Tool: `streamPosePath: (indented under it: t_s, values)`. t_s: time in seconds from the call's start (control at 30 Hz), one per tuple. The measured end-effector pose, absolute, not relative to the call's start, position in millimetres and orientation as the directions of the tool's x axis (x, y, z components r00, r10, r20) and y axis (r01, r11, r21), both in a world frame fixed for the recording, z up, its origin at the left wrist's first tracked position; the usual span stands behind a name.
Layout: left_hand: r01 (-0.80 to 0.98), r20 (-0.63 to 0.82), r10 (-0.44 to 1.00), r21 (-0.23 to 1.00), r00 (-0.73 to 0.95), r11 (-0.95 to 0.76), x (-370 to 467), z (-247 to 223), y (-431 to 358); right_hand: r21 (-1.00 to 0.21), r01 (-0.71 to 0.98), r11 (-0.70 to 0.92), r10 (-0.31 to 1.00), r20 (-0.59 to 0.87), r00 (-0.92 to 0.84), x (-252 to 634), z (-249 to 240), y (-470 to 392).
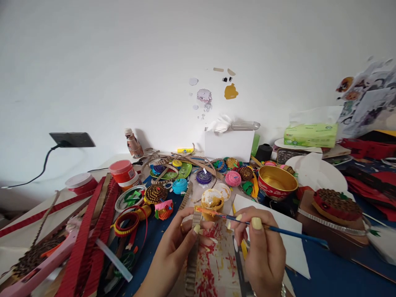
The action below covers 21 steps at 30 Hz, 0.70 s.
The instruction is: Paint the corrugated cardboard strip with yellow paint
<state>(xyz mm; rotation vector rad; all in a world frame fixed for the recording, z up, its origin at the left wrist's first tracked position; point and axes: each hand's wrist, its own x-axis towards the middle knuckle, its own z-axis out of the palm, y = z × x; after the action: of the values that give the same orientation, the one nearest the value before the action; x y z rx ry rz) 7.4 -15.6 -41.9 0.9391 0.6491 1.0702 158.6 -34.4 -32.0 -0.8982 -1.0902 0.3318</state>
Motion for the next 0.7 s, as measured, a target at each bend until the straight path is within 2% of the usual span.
streamPosePath:
  t_s: [0.07,0.27,0.7]
  values:
    - [-0.437,-0.005,0.929,0.882,0.370,0.179,7.1,-42.1,-15.3,-0.776,0.196,0.600,0.658,0.618,0.431,159.2,-32.2,-34.4]
    - [-0.422,0.001,0.926,0.890,0.377,0.171,5.8,-41.1,-15.0,-0.777,0.165,0.607,0.604,0.586,0.539,160.3,-28.0,-31.6]
    - [-0.417,0.001,0.923,0.893,0.384,0.172,6.3,-42.4,-14.1,-0.748,0.200,0.633,0.655,0.655,0.378,161.9,-35.1,-33.9]
